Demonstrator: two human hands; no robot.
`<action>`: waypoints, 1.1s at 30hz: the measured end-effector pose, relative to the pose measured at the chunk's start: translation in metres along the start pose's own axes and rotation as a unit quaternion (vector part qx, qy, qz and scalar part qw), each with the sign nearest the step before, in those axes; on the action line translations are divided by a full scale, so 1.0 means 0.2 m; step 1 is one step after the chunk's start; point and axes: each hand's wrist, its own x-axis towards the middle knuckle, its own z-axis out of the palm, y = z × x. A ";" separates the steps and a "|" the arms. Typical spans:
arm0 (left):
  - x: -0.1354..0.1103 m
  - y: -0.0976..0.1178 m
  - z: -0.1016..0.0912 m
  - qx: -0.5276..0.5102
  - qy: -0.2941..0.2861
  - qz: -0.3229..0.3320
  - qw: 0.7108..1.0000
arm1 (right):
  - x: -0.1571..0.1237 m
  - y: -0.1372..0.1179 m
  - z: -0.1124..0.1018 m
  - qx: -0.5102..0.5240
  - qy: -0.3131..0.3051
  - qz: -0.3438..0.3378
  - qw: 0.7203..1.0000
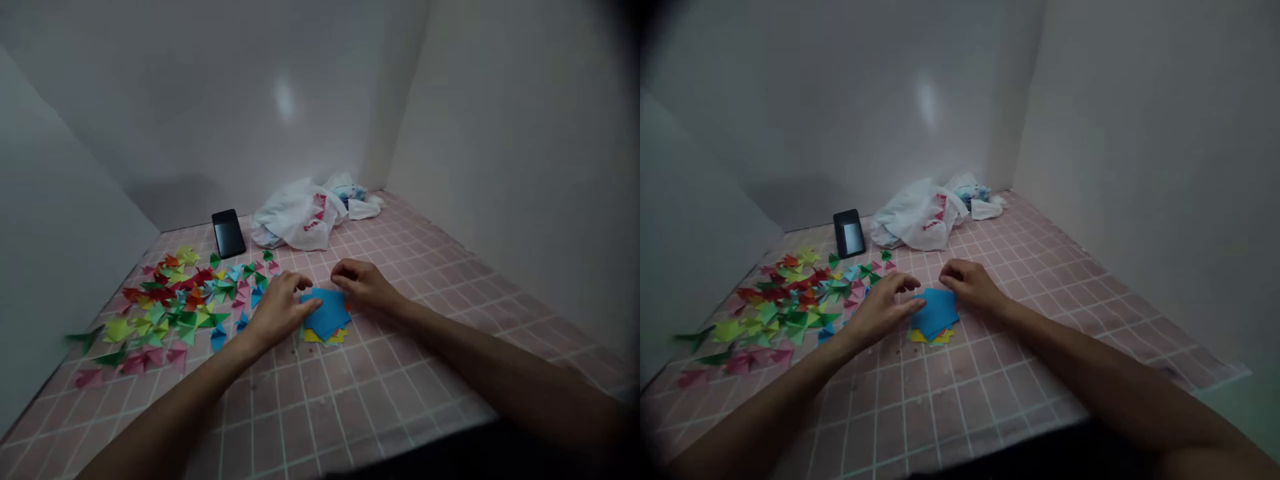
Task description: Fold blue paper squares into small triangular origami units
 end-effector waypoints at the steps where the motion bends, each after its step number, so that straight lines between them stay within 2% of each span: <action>1: 0.00 -0.04 0.03 0.012 -0.028 -0.020 0.999 | 0.00 0.04 0.00 0.022 -0.045 0.027 0.998; 3: -0.01 -0.09 0.06 0.044 -0.059 -0.034 0.997 | 0.00 0.08 0.00 0.046 -0.112 0.066 0.990; 6: -0.03 -0.12 0.10 0.084 -0.079 -0.037 0.993 | 0.00 0.07 -0.01 0.014 -0.133 0.048 0.990; 9: -0.03 -0.12 0.12 0.099 -0.075 -0.025 0.992 | 0.00 0.05 -0.01 -0.019 -0.149 0.031 0.988; 11: -0.03 -0.12 0.13 0.095 -0.071 -0.022 0.993 | 0.00 0.05 -0.01 -0.024 -0.122 0.028 0.992; 14: -0.04 -0.11 0.13 0.089 -0.061 -0.029 0.994 | -0.02 0.05 0.00 -0.031 -0.009 0.015 0.999; 15: -0.04 -0.11 0.13 0.089 -0.059 -0.030 0.994 | -0.02 0.05 0.00 -0.038 0.009 0.003 0.999; 16: -0.04 -0.11 0.13 0.089 -0.058 -0.030 0.994 | -0.02 0.05 0.00 -0.047 0.006 -0.009 0.999; 20: -0.04 -0.12 0.13 0.084 -0.067 -0.033 0.994 | -0.02 0.04 0.00 -0.075 -0.102 0.004 0.992; 22: -0.04 -0.12 0.13 0.082 -0.071 -0.035 0.994 | -0.02 0.04 0.00 -0.093 -0.125 0.009 0.988; 27: -0.04 -0.12 0.13 0.085 -0.074 -0.038 0.993 | -0.01 0.05 0.00 -0.131 -0.147 0.001 0.980; 33: -0.04 -0.12 0.14 0.085 -0.068 -0.038 0.993 | -0.02 0.05 0.01 -0.134 -0.134 -0.004 0.982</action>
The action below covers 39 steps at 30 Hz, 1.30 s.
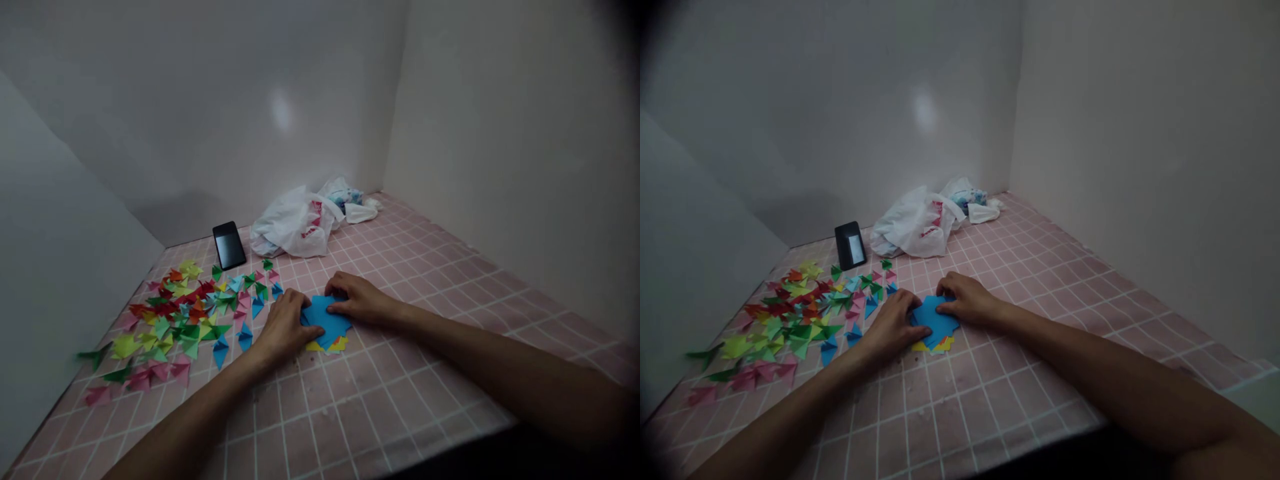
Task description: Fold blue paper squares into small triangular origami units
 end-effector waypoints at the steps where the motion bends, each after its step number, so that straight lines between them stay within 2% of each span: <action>1: 0.00 0.00 0.00 -0.001 0.002 0.001 1.000 | 0.00 0.00 0.00 0.004 0.004 -0.002 1.000; 5: 0.00 0.00 0.00 -0.013 0.036 0.011 0.999 | 0.00 -0.01 0.01 0.045 0.024 -0.007 0.999; 8: 0.01 0.01 -0.01 -0.059 0.072 0.002 0.996 | -0.01 -0.02 0.02 0.145 0.022 0.025 0.989; 12: 0.01 -0.01 0.00 -0.195 0.092 -0.037 0.976 | -0.01 -0.03 0.03 0.315 0.019 0.079 0.946; 15: 0.01 -0.02 0.01 -0.273 0.114 -0.060 0.953 | -0.01 -0.03 0.05 0.383 0.018 0.102 0.918; 17: 0.01 -0.02 0.02 -0.319 0.118 -0.075 0.937 | -0.01 -0.03 0.06 0.398 0.017 0.110 0.911; 23: 0.02 -0.01 0.02 -0.421 0.077 -0.083 0.900 | -0.02 -0.03 0.07 0.416 0.034 0.119 0.901; 31: 0.02 -0.04 0.03 -0.418 0.119 -0.099 0.895 | -0.03 -0.08 0.04 0.411 0.039 0.124 0.902; 36: 0.02 -0.04 0.03 -0.413 0.116 -0.078 0.900 | -0.03 -0.07 0.05 0.417 0.023 0.122 0.900; 39: 0.02 -0.02 0.03 -0.446 0.110 -0.073 0.885 | -0.02 -0.06 0.05 0.411 0.047 0.118 0.903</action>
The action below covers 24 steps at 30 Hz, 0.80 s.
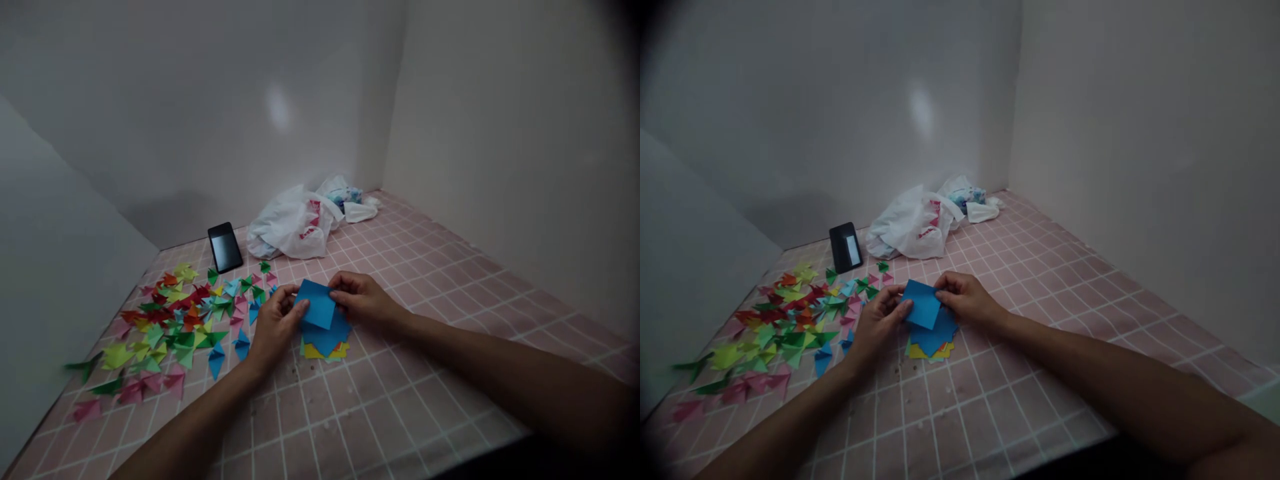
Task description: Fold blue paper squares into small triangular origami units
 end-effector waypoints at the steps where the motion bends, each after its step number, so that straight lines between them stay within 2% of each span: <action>1: 0.00 0.01 0.00 -0.014 -0.003 -0.004 1.000 | 0.00 0.00 0.00 0.000 0.011 -0.012 1.000; 4: 0.00 0.02 0.01 -0.034 -0.004 -0.008 0.999 | 0.01 0.00 -0.01 0.006 0.029 -0.032 0.999; 11: 0.01 0.02 0.01 -0.040 0.002 0.002 0.999 | 0.01 0.03 0.00 0.035 -0.009 -0.028 0.999; 19: 0.00 0.04 0.01 -0.067 0.043 0.010 0.997 | -0.01 0.02 0.01 0.049 -0.034 -0.007 0.998; 24: -0.01 0.05 0.02 -0.082 0.017 0.007 0.996 | -0.02 0.01 0.02 0.044 -0.023 -0.009 0.999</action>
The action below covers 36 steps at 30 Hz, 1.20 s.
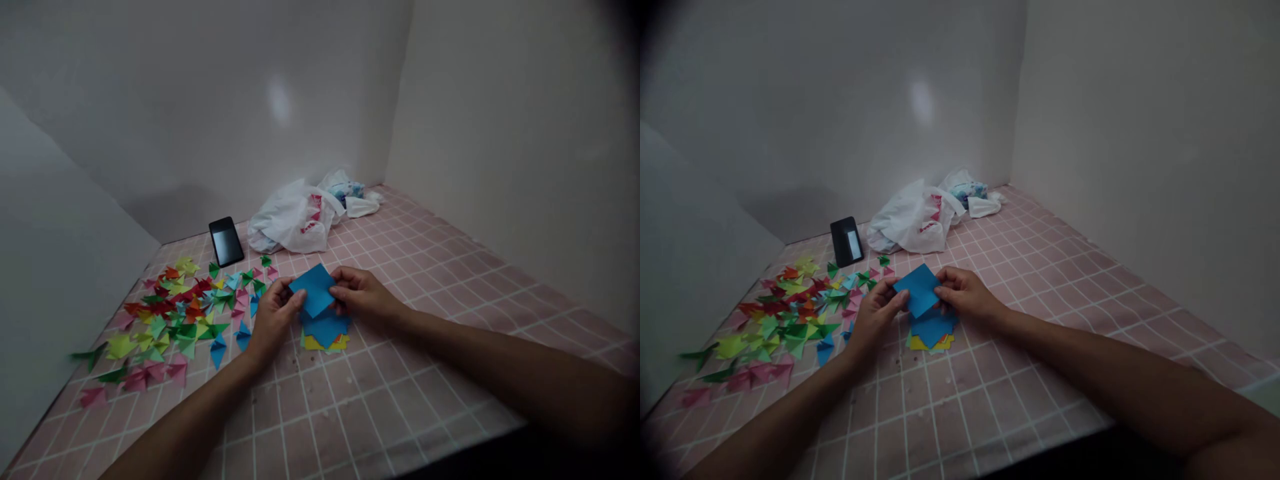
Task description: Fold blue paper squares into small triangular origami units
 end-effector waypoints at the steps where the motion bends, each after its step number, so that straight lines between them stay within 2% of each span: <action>1: 0.00 0.00 0.00 0.002 -0.011 -0.005 1.000 | 0.00 0.00 0.00 0.006 -0.002 0.001 1.000; 4: -0.01 -0.02 -0.01 0.029 -0.025 -0.010 0.999 | 0.00 0.02 0.01 0.021 -0.024 0.002 0.999; 8: -0.01 -0.03 -0.02 0.082 -0.038 -0.013 0.996 | -0.01 0.04 0.01 0.031 -0.031 -0.035 0.998; 11: -0.02 -0.02 -0.01 0.092 -0.066 -0.022 0.993 | -0.01 0.04 0.01 0.032 -0.016 -0.036 0.999; 16: -0.02 0.00 0.01 0.033 -0.094 -0.040 0.994 | -0.01 0.03 0.03 0.041 0.045 -0.028 0.998; 18: -0.01 -0.01 0.00 0.039 -0.077 -0.040 0.995 | -0.02 0.02 0.04 0.057 0.041 -0.021 0.997; 21: 0.00 -0.02 -0.02 0.076 -0.037 -0.022 0.996 | -0.02 0.03 0.05 0.061 -0.006 -0.005 0.998; 24: 0.00 -0.02 -0.02 0.089 -0.037 -0.017 0.995 | -0.03 0.03 0.04 0.057 -0.042 -0.010 0.997; 27: -0.01 -0.02 -0.01 0.071 -0.054 -0.026 0.996 | -0.03 0.03 0.04 0.039 -0.023 -0.022 0.999; 31: -0.02 -0.02 0.01 0.004 -0.046 -0.058 0.997 | -0.03 0.02 0.03 0.039 0.021 -0.030 0.999; 36: -0.02 -0.03 0.01 -0.005 -0.043 -0.063 0.997 | -0.03 0.02 0.04 0.076 0.012 -0.019 0.997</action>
